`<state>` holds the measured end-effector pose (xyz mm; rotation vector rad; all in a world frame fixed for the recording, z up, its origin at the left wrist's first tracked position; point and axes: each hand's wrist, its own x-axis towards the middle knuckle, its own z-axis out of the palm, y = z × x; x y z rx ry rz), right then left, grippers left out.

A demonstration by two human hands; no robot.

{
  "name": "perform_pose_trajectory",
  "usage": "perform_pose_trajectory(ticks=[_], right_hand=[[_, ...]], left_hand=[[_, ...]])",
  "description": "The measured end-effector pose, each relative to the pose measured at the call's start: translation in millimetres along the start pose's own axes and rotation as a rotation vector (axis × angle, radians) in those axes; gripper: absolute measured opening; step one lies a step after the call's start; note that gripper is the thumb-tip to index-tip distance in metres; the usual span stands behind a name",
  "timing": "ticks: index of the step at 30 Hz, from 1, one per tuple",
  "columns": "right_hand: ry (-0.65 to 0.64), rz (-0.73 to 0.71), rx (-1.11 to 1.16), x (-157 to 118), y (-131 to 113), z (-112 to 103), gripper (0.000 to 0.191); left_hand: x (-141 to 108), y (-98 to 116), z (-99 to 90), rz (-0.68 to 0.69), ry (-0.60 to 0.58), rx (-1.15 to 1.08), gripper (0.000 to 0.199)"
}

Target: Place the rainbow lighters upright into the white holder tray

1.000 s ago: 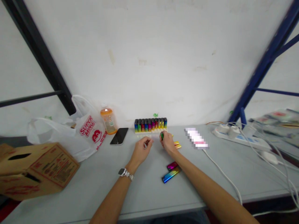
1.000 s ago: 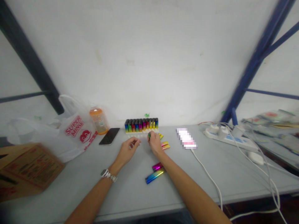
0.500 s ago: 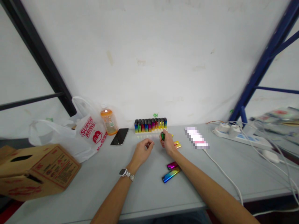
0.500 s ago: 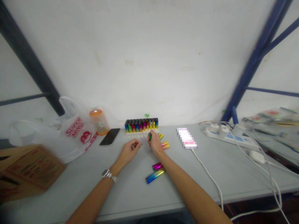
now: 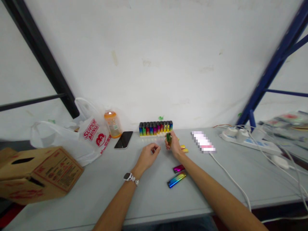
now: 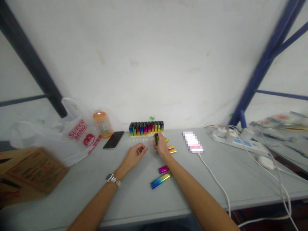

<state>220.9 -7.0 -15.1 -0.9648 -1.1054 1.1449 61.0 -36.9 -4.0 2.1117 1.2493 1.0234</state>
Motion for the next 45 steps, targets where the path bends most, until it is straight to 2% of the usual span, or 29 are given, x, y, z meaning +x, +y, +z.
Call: perform_pose_trajectory(ticks=[3,6,10,15,22,27,31,34,37,40,45], right_hand=[[-0.015,-0.12,-0.052,0.7,-3.5,-1.8,0.034],[-0.024,-0.292,-0.255,10.7,-6.3,-8.4,0.027],[0.098,-0.466,-0.557,40.5,-10.1,-21.3,0.03],[0.098,-0.49,-0.646,74.5,-7.6,-31.8,0.031],[0.038,-0.552,-0.68,88.9,1.1,-25.5,0.028],[-0.017,-0.57,-0.715,91.5,9.0,-22.6,0.027],[0.019,-0.578,-0.792,89.1,12.4,-25.2,0.02],[0.051,-0.655,-0.925,86.4,7.3,-26.8,0.02],[0.043,-0.682,-1.104,84.2,-3.5,-26.9,0.027],[0.001,-0.616,-1.24,78.3,-13.8,-28.3,0.035],[0.047,-0.517,-1.199,41.6,-17.8,-44.1,0.057]], left_hand=[[-0.6,1.1,0.7,0.006,-0.031,-0.01,0.023],[-1.9,1.1,2.1,0.022,-0.068,-0.008,0.022],[-3.0,-2.4,5.9,0.046,-0.098,-0.001,0.021],[-2.9,-7.1,10.2,0.051,-0.114,-0.003,0.021],[-3.0,-8.0,10.8,0.028,-0.119,0.004,0.022],[-3.2,-8.3,11.5,0.027,-0.126,0.013,0.022],[-3.2,-8.8,12.0,0.034,-0.121,0.01,0.021],[-3.2,-8.8,12.1,0.032,-0.118,0.006,0.02],[-3.2,-7.0,11.3,0.033,-0.117,0.007,0.02],[-2.9,-5.0,10.2,0.021,-0.122,0.01,0.021],[-0.4,-7.1,11.0,0.05,-0.119,0.037,0.022]])
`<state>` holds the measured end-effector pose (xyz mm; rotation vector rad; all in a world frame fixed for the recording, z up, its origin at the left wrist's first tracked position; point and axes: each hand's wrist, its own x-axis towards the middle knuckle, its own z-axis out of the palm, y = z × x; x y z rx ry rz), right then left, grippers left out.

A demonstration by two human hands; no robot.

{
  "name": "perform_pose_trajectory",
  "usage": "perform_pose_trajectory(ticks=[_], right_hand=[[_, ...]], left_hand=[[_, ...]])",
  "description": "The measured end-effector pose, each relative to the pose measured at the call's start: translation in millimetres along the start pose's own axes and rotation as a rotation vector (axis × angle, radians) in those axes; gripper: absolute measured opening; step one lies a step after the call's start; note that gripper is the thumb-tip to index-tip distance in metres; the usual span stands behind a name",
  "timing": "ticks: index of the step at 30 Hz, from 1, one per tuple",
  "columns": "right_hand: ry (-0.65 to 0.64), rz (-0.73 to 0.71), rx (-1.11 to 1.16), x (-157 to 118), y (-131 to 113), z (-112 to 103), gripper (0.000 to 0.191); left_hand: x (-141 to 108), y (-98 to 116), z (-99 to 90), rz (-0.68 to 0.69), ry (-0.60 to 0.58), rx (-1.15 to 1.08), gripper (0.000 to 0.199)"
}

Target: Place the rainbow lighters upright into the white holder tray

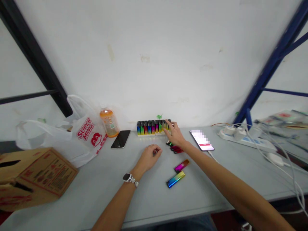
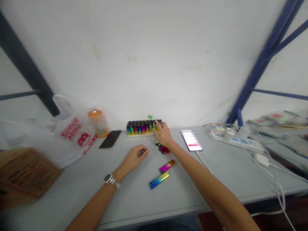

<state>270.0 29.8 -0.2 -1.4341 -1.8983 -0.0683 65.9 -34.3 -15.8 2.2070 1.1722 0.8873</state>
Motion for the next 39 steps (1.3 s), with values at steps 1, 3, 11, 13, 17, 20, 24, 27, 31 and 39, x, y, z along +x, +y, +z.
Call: perform_pose_trajectory(ticks=[1,3,11,13,17,20,24,27,31,39], right_hand=[[-0.016,0.02,0.02,-11.4,0.7,-4.8,0.053],[-0.085,0.049,0.057,-34.6,1.7,-14.5,0.049],[-0.274,0.055,-0.047,-70.2,-9.0,-22.5,0.045],[-0.308,0.049,-0.074,-66.3,-12.8,-16.7,0.044],[-0.282,0.109,-0.088,-58.2,-23.1,-4.4,0.042],[-0.207,0.182,-0.086,-52.3,-34.5,6.5,0.041],[-0.164,0.259,-0.039,-38.6,-45.3,22.1,0.04],[-0.263,0.316,0.063,-23.3,-43.1,28.0,0.038],[-0.394,0.285,0.088,-5.8,-31.7,20.7,0.038],[-0.544,0.053,-0.154,20.6,-21.1,0.1,0.023]], left_hand=[[0.0,-0.4,0.0,0.009,0.005,0.011,0.022],[-1.7,1.0,-0.4,0.029,0.014,0.036,0.022],[-24.5,32.7,14.8,0.214,-0.245,0.204,0.123],[-25.0,34.4,22.0,0.195,-0.281,0.227,0.124],[-17.1,22.8,23.6,0.192,-0.219,0.245,0.092],[-9.5,12.5,15.8,0.203,-0.138,0.242,0.066],[-2.7,4.0,5.1,0.155,-0.095,0.269,0.059],[0.6,-4.3,-0.8,0.135,-0.066,0.293,0.044],[3.3,-16.6,-6.9,0.081,-0.008,0.294,0.035],[3.8,-30.4,-6.8,0.043,0.047,0.167,0.036]])
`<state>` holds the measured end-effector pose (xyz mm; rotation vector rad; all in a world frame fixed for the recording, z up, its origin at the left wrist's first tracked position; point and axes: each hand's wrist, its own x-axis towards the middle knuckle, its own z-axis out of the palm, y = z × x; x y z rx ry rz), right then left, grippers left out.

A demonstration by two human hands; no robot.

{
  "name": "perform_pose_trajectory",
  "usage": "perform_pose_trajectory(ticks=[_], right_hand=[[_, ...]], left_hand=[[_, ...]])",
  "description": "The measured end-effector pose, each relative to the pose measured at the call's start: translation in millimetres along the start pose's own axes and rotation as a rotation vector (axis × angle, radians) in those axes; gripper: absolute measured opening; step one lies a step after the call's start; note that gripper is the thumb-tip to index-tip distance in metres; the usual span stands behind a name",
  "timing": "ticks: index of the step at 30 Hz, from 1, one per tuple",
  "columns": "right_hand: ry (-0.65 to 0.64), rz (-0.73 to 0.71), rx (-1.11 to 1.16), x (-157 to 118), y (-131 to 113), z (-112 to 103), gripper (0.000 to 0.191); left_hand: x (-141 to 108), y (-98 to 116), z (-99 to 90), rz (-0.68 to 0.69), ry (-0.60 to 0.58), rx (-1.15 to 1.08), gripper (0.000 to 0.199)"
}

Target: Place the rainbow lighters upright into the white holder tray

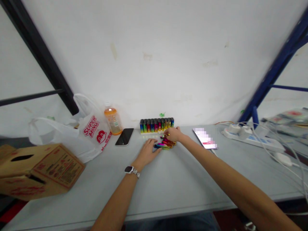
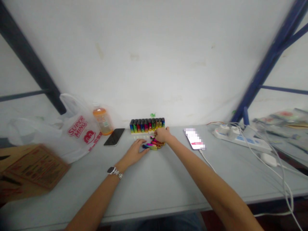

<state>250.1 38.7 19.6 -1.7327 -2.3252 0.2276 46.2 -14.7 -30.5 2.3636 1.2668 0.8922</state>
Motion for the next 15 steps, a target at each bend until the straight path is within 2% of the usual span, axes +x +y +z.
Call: perform_pose_trajectory(ticks=[4,8,10,12,15], right_hand=[[-0.016,-0.028,-0.005,16.2,-1.8,-0.5,0.01],[0.004,-0.069,0.012,22.6,-3.4,3.0,0.011],[0.056,-0.115,0.046,20.6,-3.2,4.9,0.012],[0.155,-0.179,0.152,15.6,-4.1,6.5,0.014],[0.31,-0.216,0.512,1.2,-11.9,8.6,0.019]], left_hand=[[0.1,-5.5,1.4,-0.025,0.034,-0.069,0.036],[0.0,-5.6,0.8,-0.047,0.029,-0.075,0.037],[-0.1,-4.8,0.8,-0.042,0.029,-0.068,0.038],[-0.3,-4.2,1.0,-0.034,0.028,-0.059,0.038],[-1.0,-3.1,0.8,-0.031,0.028,-0.056,0.038]])
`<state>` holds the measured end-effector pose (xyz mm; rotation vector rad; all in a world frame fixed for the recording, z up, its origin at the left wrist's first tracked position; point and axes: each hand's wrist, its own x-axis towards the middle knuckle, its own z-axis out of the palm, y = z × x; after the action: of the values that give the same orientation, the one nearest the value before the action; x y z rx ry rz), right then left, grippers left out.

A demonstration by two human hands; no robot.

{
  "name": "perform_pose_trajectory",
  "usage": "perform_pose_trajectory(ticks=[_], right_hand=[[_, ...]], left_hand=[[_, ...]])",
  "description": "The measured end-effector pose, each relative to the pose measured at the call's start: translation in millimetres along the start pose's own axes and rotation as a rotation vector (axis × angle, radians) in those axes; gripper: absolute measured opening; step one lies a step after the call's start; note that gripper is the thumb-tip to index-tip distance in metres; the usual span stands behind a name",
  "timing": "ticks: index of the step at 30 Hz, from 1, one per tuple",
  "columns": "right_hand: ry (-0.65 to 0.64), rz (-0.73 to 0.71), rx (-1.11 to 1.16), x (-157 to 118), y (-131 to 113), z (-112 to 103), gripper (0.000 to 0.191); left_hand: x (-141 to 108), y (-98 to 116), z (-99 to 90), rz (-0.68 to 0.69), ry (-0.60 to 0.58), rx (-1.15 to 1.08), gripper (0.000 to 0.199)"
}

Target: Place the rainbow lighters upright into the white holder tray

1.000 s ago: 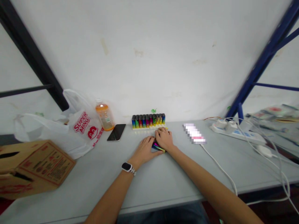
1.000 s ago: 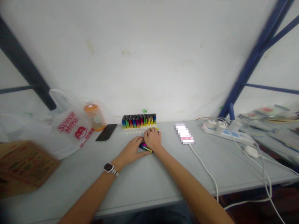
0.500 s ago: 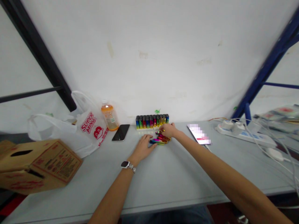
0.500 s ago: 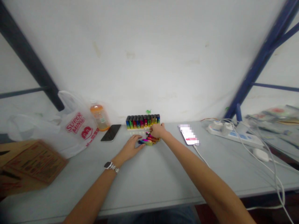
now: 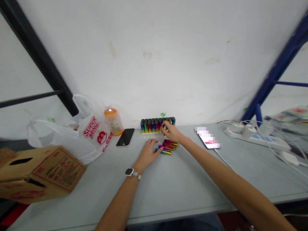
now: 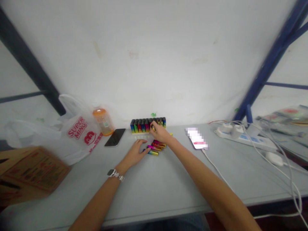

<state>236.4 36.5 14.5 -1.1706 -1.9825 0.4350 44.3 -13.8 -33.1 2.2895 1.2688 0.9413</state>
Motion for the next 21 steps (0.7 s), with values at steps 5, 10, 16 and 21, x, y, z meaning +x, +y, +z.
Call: perform_pose_trajectory(ticks=[5,10,16,21], right_hand=[[0.184,0.153,0.561,-31.3,-27.8,8.4,0.04],[0.261,0.285,0.571,-48.6,-33.5,16.3,0.041],[0.423,0.29,0.274,-53.2,-29.0,21.7,0.037],[0.461,0.264,0.291,-58.6,-34.5,22.2,0.033]], left_hand=[[2.3,4.0,-2.2,-0.023,0.047,-0.08,0.036],[19.0,8.3,-1.3,-0.024,0.171,-0.08,0.033],[36.7,7.9,8.4,0.014,0.015,0.01,0.042],[27.4,6.7,9.0,0.023,0.043,-0.075,0.047]])
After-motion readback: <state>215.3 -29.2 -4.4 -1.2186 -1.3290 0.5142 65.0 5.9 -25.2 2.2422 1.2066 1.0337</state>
